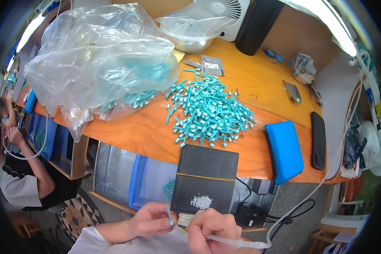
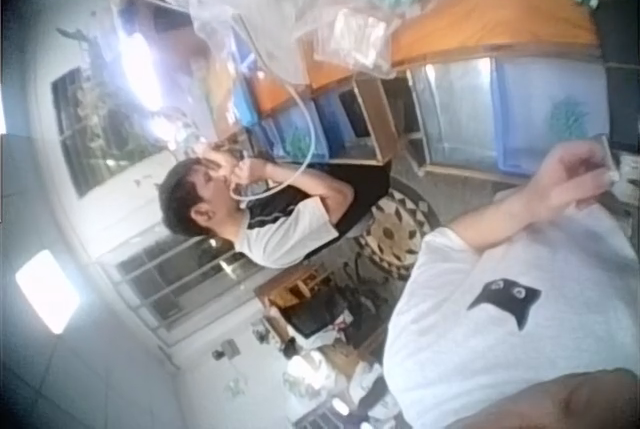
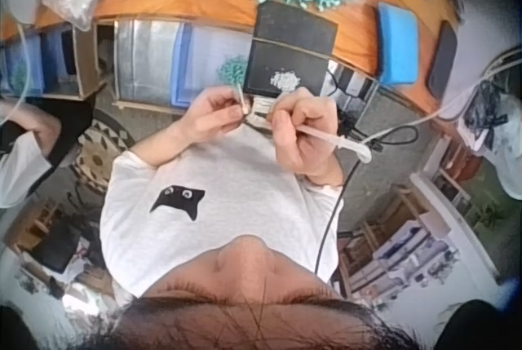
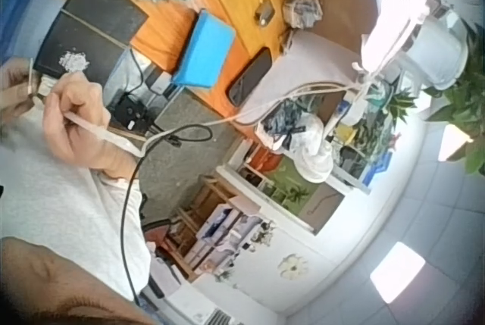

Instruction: Assembling small blue plastic components with a glue dispenser and small white beads.

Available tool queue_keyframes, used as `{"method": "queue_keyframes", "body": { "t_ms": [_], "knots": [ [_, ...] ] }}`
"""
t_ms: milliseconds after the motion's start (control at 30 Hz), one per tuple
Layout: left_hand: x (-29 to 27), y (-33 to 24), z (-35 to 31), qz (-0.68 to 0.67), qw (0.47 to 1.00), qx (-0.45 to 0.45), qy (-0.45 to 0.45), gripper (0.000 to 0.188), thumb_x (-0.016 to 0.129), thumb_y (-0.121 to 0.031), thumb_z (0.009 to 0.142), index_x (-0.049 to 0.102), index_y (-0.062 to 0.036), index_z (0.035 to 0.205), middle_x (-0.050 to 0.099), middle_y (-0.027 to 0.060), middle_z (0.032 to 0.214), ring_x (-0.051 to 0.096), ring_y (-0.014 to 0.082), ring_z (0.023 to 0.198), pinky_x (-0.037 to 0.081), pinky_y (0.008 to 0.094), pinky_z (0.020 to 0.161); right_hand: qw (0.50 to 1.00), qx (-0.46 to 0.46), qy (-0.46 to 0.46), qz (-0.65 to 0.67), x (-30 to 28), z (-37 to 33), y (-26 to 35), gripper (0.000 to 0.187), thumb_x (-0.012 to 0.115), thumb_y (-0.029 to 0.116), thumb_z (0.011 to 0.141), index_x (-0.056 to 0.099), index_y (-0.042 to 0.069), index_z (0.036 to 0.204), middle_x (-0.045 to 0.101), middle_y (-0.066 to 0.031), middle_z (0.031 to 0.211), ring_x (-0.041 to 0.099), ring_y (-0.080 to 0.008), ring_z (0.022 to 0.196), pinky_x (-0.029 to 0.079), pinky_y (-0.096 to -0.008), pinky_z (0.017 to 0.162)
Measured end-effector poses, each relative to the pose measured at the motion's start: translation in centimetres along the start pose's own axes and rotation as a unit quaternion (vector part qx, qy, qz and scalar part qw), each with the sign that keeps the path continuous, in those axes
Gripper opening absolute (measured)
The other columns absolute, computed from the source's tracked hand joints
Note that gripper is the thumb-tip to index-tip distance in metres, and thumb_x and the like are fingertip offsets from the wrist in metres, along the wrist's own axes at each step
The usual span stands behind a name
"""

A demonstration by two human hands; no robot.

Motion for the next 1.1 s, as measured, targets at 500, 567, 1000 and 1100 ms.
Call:
{"method": "queue_keyframes", "body": {
  "t_ms": [500, 567, 1000, 1100],
  "knots": [
    [0.31, -0.48, 0.37, 0.034, 0.999, 0.028, 0.021, 0.005, 0.048, -0.004, 0.087, 0.051, -0.0012, 0.09, 0.041, 0.0011, 0.083, 0.037, 0.0037, 0.054, 0.027, 0.0189, 0.047, 0.997, 0.023, -0.07, 0.004, 0.05, 0.24, -0.45, 0.021, 0.051, 0.006, 0.08, 0.03, 0.003, 0.078, 0.045, -0.0108, 0.06, 0.04, -0.0094, 0.044, 0.037, -0.0203, 0.042],
    [0.34, -0.44, 0.33, 0.036, 0.998, 0.031, 0.028, 0.005, 0.048, -0.004, 0.087, 0.051, -0.0013, 0.09, 0.041, 0.0011, 0.084, 0.037, 0.0036, 0.054, 0.027, 0.0188, 0.047, 0.996, 0.027, -0.082, 0.016, 0.01, 0.19, -0.47, 0.021, 0.051, 0.005, 0.079, 0.03, 0.003, 0.078, 0.044, -0.0103, 0.059, 0.04, -0.0093, 0.044, 0.037, -0.0204, 0.043],
    [0.17, -0.34, 0.47, 0.027, 0.999, 0.025, 0.029, 0.006, 0.049, -0.005, 0.087, 0.051, -0.0007, 0.091, 0.04, 0.0014, 0.084, 0.037, 0.0037, 0.054, 0.028, 0.0186, 0.046, 0.996, 0.03, -0.081, 0.015, 0.04, 0.39, -0.52, 0.021, 0.052, 0.006, 0.079, 0.031, 0.004, 0.078, 0.044, -0.0102, 0.06, 0.038, -0.0088, 0.044, 0.037, -0.0205, 0.043],
    [0.15, -0.29, 0.47, 0.025, 0.999, 0.025, 0.026, 0.006, 0.049, -0.005, 0.087, 0.051, -0.0006, 0.091, 0.04, 0.0014, 0.084, 0.038, 0.0039, 0.054, 0.029, 0.0189, 0.046, 0.997, 0.033, -0.072, 0.005, 0.01, 0.32, -0.61, 0.021, 0.052, 0.004, 0.079, 0.031, 0.004, 0.078, 0.045, -0.0104, 0.06, 0.039, -0.009, 0.044, 0.037, -0.021, 0.044]
  ]
}}
Point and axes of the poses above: each hand's wrist, its own z-axis towards the middle knuckle, its own x-axis out of the palm, y = z × x, the point moved 6 cm from there along z, towards the middle knuckle
